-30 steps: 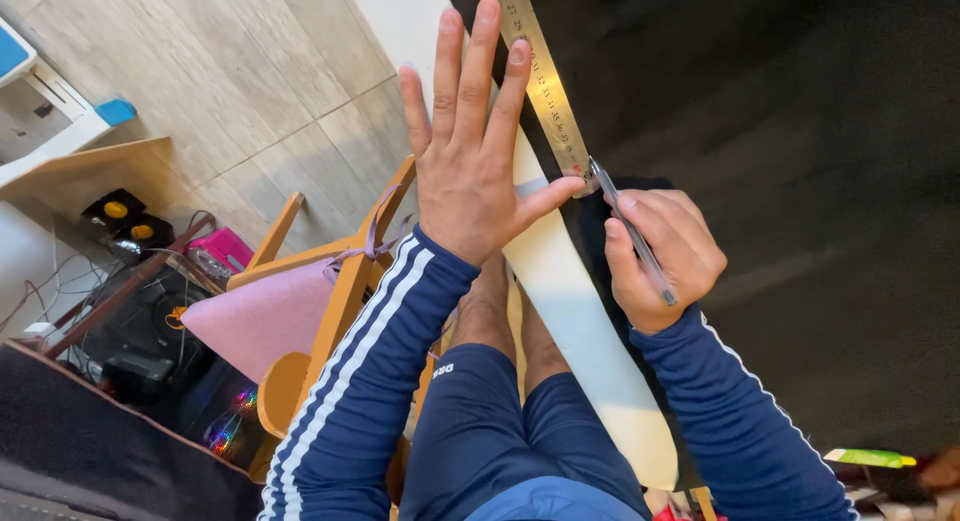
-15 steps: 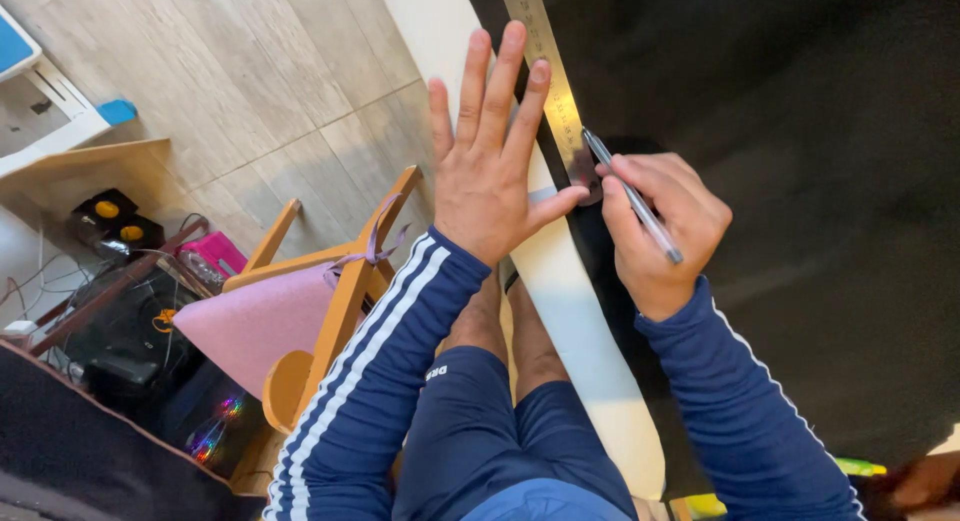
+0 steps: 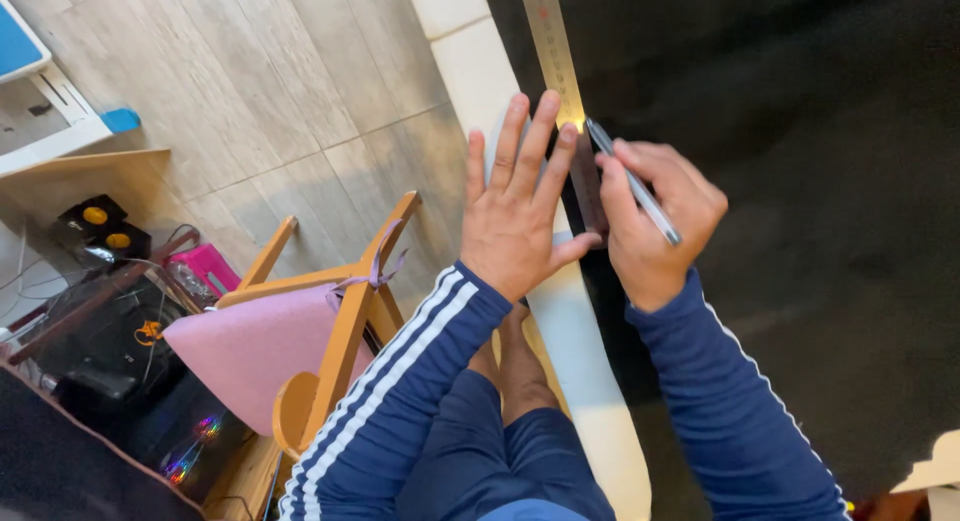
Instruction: Marking lines on a piece of black leather using a metal ruler and a pen
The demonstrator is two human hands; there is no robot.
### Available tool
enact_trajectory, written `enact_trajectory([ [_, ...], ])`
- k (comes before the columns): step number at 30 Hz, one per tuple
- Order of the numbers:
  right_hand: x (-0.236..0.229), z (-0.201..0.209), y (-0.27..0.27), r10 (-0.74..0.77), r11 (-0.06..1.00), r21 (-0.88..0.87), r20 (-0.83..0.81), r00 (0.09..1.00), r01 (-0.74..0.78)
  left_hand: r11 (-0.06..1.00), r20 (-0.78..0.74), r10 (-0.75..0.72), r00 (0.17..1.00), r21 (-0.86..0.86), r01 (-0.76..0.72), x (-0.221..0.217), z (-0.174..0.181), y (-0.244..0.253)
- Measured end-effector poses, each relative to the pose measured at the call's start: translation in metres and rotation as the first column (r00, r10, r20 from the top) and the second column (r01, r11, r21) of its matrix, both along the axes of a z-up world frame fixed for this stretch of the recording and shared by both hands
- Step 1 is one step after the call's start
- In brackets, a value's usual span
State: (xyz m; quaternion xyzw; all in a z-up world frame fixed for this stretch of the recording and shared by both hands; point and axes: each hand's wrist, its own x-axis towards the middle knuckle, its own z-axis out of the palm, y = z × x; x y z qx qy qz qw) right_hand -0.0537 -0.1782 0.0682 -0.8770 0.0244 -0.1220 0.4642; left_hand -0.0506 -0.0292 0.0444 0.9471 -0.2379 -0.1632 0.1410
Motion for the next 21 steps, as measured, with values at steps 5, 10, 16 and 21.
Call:
enact_trajectory([
  [5,0.062,-0.014,0.014,-0.004,0.999,-0.041,0.092,0.996,0.008,0.996,0.035,0.045,0.998,-0.081,-0.042,0.002,-0.001,0.001],
  [10,0.084,-0.030,0.014,-0.005,1.000,0.003,0.151,0.988,0.004,0.985,0.012,0.073,0.997,-0.159,-0.070,-0.006,-0.020,0.000],
  [16,0.075,-0.052,0.021,-0.088,0.996,0.042,0.191,0.978,0.081,0.977,0.064,0.062,0.996,-0.210,-0.047,-0.003,-0.024,0.006],
  [21,0.079,-0.053,0.021,-0.068,0.998,0.028,0.254,0.965,0.063,0.935,0.185,0.091,0.978,-0.355,-0.020,0.015,-0.047,0.016],
])
